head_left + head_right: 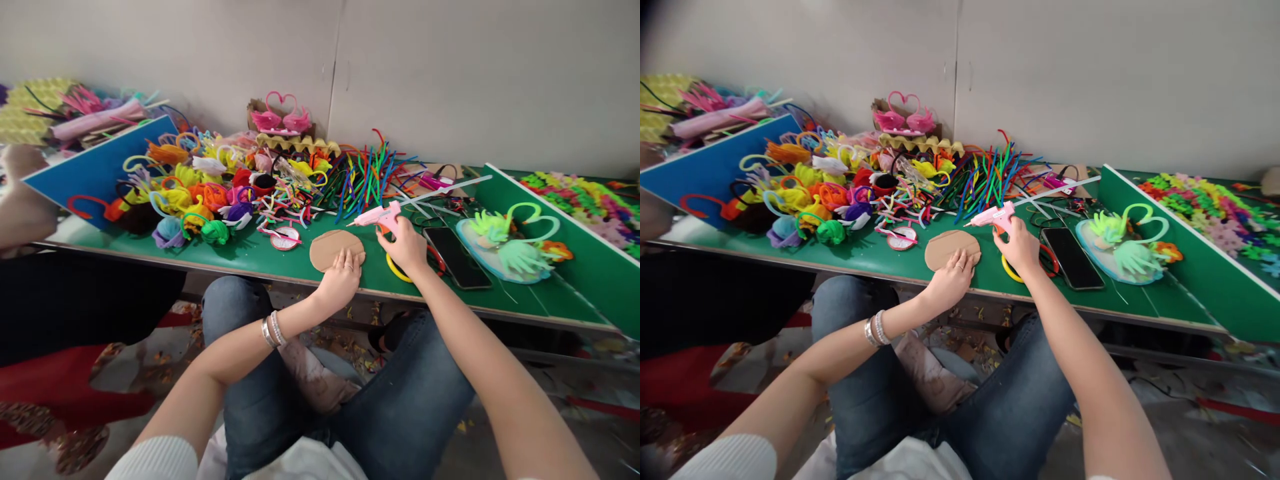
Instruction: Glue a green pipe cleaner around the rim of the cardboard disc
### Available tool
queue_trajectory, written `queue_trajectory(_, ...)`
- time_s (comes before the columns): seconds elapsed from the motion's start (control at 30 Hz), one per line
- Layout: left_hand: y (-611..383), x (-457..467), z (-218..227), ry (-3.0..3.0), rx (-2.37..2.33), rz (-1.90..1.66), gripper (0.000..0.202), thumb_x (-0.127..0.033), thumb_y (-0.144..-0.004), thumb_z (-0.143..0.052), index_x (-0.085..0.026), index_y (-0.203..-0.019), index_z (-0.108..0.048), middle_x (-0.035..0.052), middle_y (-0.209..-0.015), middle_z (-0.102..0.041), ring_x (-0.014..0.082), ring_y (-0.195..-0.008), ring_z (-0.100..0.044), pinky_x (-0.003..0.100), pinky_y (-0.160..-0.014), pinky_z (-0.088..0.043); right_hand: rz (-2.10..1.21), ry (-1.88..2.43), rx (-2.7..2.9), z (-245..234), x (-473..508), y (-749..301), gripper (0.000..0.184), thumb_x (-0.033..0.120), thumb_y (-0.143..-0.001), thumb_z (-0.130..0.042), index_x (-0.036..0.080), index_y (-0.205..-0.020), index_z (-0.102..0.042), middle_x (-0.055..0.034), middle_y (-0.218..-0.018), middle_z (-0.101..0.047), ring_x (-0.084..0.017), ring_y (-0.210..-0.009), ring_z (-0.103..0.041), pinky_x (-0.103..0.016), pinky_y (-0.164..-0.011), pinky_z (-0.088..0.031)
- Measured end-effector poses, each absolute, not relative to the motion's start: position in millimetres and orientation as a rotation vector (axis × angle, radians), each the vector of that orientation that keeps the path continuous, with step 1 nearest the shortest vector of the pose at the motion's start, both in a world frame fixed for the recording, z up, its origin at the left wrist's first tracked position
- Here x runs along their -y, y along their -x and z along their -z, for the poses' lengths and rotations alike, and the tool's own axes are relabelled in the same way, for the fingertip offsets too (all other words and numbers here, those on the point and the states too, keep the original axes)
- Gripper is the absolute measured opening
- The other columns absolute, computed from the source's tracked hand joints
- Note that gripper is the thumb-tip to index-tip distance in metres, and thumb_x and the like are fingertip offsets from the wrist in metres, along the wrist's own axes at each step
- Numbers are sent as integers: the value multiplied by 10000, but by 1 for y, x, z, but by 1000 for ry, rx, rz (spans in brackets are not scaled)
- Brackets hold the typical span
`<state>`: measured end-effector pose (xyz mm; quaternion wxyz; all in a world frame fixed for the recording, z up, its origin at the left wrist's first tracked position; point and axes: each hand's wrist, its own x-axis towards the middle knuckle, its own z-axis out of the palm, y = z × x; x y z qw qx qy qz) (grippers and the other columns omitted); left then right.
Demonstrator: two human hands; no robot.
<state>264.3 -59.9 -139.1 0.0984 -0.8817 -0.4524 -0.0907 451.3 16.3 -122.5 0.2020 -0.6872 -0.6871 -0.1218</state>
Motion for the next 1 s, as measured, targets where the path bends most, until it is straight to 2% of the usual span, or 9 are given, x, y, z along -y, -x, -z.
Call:
queue_trajectory(0.07, -266, 60, 138, 2659, 1290, 304, 424, -131, -935, -315, -32, -1316, -472, 209, -1366, -490, 245, -1313, -426, 336, -1069, -383, 328, 1915, 1895, 120, -16, -450, 484, 509, -822, -468, 138, -1133, -493, -145, -1054, -645, -296, -848, -627, -300, -547, -356)
queue_trajectory(0.17, -264, 58, 122, 2770, 1305, 424, 386, -204, -943, -346, -73, -1252, -537, 167, -1324, -544, 226, -1260, -487, 313, -1016, -432, 318, 1898, 1865, 114, -14, -447, 488, 499, -818, -482, 129, -1136, -496, -167, -1070, -639, -304, -871, -628, -315, -577, -392)
queue_trajectory(0.23, -253, 50, 104, 2840, 1367, 504, 349, -261, -942, -361, -117, -1129, -618, 131, -1182, -642, 200, -1098, -599, 302, -915, -494, 311, 1892, 1843, 110, -12, -446, 489, 491, -814, -492, 126, -1139, -496, -174, -1064, -640, -308, -877, -629, -323, -593, -410)
queue_trajectory(0.3, -229, 35, 84, 2828, 1402, 536, 309, -286, -905, -444, -138, -1081, -650, 116, -1074, -685, 209, -1019, -618, 337, -914, -484, 308, 1883, 1810, 105, -11, -445, 495, 490, -810, -500, 126, -1145, -492, -176, -1065, -641, -311, -878, -630, -330, -605, -423)
queue_trajectory(0.43, -153, 1, 58, 2745, 1510, 374, 354, -173, -782, -556, -202, -1121, -654, 61, -1172, -654, 233, -1105, -551, 376, -985, -411, 324, 1832, 1749, 100, -12, -446, 488, 492, -798, -514, 136, -1132, -496, -177, -1082, -637, -315, -892, -631, -346, -626, -447)
queue_trajectory(0.53, -108, -12, 56, 2468, 1822, 142, 424, -151, -748, -580, -232, -1160, -639, 69, -1211, -633, 292, -1131, -505, 419, -955, -399, 327, 1799, 1718, 97, -12, -447, 470, 487, -789, -528, 144, -1110, -503, -176, -1081, -640, -317, -911, -629, -353, -642, -457)
queue_trajectory(0.67, -93, -17, 60, 2414, 1941, -23, 379, -220, -759, -605, -242, -1134, -653, 68, -1166, -658, 298, -1119, -503, 396, -940, -388, 327, 1799, 1692, 96, -12, -447, 465, 489, -782, -537, 144, -1093, -510, -172, -1073, -647, -324, -915, -631, -353, -639, -456)
queue_trajectory(0.83, -98, -18, 56, 2363, 2013, 31, 253, -288, -785, -565, -219, -991, -694, 76, -1014, -709, 286, -1026, -569, 380, -882, -401, 321, 1802, 1704, 96, -11, -446, 465, 484, -776, -531, 145, -1093, -510, -166, -1068, -651, -320, -898, -630, -344, -628, -444)
queue_trajectory(1.0, -95, -20, 50, 2230, 2103, 244, 264, -275, -794, -510, -215, -969, -699, 79, -936, -727, 269, -964, -612, 374, -878, -385, 295, 1823, 1712, 92, -8, -445, 478, 485, -796, -490, 144, -1131, -493, -182, -1093, -633, -325, -944, -613, -350, -651, -439)
